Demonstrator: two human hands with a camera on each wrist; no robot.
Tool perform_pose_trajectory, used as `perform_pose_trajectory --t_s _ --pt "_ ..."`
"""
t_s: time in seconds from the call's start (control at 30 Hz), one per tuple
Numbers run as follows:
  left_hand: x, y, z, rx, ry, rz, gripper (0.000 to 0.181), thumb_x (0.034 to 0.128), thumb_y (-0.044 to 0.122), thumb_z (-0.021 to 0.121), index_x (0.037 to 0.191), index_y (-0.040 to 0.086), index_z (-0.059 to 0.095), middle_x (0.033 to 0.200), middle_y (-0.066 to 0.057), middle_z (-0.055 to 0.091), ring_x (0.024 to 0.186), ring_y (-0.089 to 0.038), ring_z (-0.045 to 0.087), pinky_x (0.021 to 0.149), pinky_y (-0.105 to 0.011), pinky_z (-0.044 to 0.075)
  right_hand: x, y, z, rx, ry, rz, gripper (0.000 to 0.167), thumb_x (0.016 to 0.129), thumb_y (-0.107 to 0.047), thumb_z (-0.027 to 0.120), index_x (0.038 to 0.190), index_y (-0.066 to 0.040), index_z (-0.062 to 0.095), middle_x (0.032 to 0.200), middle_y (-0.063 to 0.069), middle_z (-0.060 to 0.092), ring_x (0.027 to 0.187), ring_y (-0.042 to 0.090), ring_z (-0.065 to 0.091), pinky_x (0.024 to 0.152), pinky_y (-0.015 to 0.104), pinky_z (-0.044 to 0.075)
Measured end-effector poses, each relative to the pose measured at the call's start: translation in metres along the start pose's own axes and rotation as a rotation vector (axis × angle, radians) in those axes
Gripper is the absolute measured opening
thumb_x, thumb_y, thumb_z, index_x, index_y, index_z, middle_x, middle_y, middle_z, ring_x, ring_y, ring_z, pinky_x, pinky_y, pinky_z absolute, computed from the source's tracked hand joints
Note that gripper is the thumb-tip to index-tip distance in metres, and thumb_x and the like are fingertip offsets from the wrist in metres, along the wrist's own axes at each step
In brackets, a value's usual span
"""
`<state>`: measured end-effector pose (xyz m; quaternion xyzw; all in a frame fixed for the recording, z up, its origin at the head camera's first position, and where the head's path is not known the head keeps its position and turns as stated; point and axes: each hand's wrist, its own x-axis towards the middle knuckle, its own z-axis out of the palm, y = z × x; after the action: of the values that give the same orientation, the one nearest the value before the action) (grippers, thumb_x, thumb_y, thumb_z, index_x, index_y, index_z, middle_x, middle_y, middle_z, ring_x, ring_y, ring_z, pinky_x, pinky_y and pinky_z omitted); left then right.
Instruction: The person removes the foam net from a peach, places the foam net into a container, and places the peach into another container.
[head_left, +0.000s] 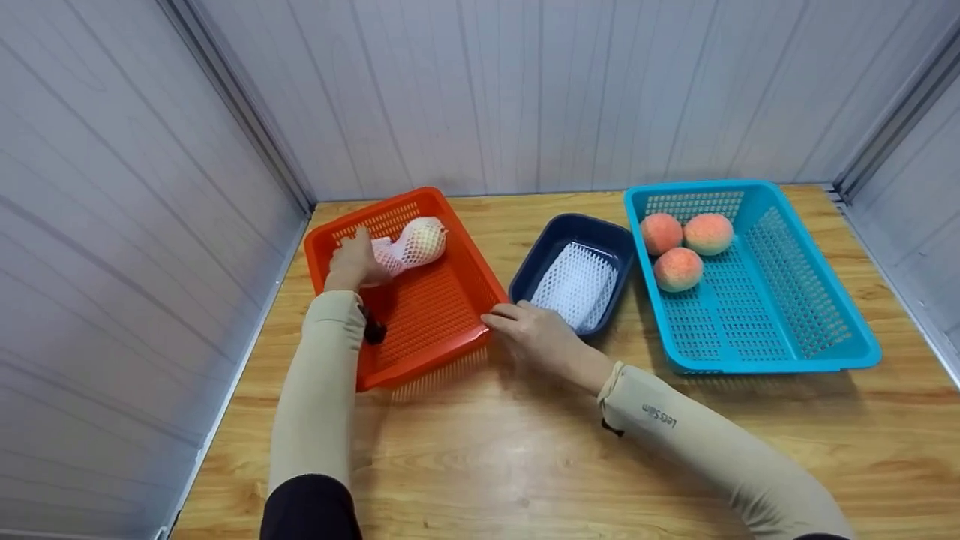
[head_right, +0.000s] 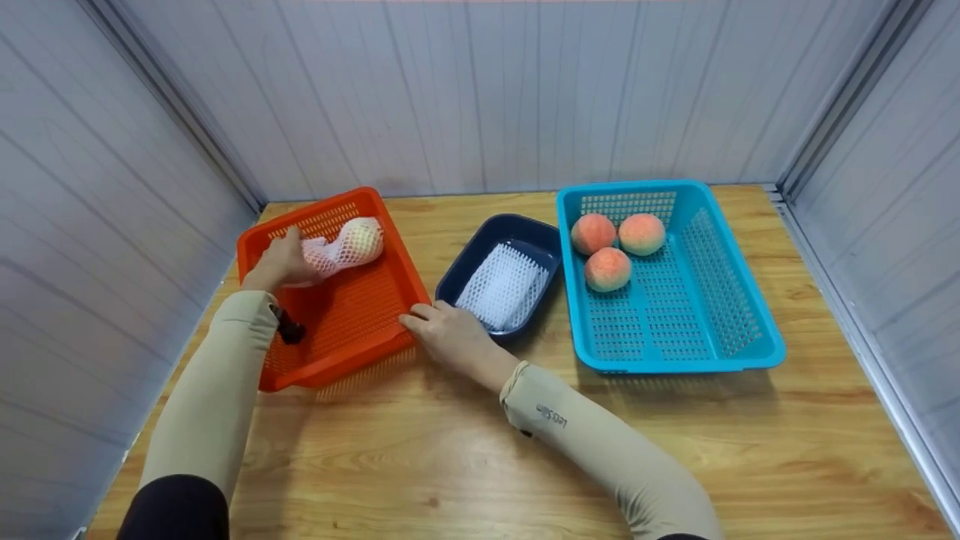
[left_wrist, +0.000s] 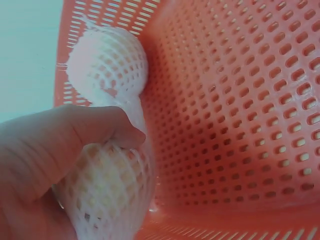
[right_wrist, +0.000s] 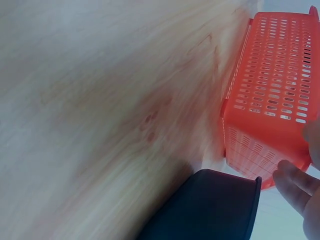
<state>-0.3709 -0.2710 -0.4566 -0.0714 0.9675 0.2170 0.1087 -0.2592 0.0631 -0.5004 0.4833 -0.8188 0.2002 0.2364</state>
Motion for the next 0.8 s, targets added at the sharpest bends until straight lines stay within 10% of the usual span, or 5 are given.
perform_pose_trajectory --t_s 0.43,0.8 --pt "-0.030 0.010 -0.007 -0.001 0.079 0.063 0.098 0.0705 0.034 0.083 0.144 0.006 0.025 0.139 -0.028 0.037 0.118 -0.049 0.043 0.099 -0.062 0.035 -0.014 0.001 -0.016 0.051 -0.082 -0.010 0.042 0.088 -0.015 0.070 0.128 -0.007 0.062 0.129 0.018 0.058 0.104 0.031 0.062 0.078 0.043 0.055" --pt "-0.068 0.032 -0.019 -0.013 0.197 0.234 0.086 0.0653 0.026 0.086 0.135 0.012 0.037 0.123 -0.017 0.046 0.103 -0.037 0.052 0.088 -0.055 0.045 -0.036 -0.001 -0.052 0.103 -0.051 -0.035 0.042 0.086 -0.016 0.072 0.126 -0.009 0.063 0.125 0.015 0.060 0.106 0.027 0.061 0.084 0.042 0.053"
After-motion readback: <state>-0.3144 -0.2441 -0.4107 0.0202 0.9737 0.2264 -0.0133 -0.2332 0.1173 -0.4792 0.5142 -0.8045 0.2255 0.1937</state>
